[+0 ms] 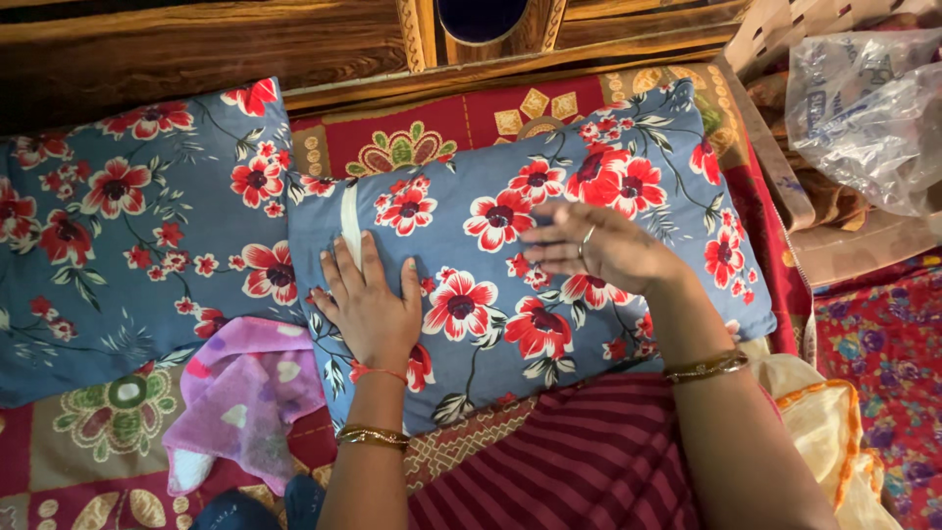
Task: The person repeatedly pats, presses, and adjusts a floral-patterned pillow on a bed to distribute the filling and smooth the surface. The hands work across the pillow's face and edges, occasionally lifting and turning it to reach different areas.
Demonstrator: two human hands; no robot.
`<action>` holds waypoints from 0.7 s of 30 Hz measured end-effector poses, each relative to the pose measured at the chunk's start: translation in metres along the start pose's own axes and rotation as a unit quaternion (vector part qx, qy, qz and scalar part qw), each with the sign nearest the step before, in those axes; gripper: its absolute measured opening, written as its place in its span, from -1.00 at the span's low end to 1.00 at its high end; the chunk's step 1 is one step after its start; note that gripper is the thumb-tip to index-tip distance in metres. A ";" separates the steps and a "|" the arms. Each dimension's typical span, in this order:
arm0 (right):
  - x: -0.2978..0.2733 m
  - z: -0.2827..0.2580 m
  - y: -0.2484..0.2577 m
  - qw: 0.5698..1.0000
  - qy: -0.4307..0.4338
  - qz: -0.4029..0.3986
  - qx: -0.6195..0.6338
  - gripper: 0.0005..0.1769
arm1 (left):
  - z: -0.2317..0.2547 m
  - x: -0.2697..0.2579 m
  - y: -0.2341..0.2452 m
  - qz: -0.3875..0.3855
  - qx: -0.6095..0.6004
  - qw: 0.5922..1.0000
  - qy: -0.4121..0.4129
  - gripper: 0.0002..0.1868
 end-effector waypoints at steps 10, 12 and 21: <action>0.007 -0.030 0.066 0.940 0.331 0.034 0.069 -0.50 | 0.000 -0.001 0.000 0.003 -0.007 1.000 0.000 -0.29; 0.005 -0.014 0.039 0.979 0.170 -0.023 0.107 -0.35 | 0.000 -0.001 -0.001 0.003 -0.009 1.000 0.000 -0.29; 0.002 -0.029 0.092 0.903 0.337 0.257 0.063 -0.48 | 0.000 -0.001 -0.002 0.009 -0.004 1.000 -0.001 -0.28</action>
Point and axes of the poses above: each hand's wrist, its own x-axis towards the middle knuckle, its own y-axis out of the back of the hand, z = x × y, the point moved 6 cm from there along x, towards the middle knuckle, and after that the axes turned 15 degrees about x, right-handed, at the moved point
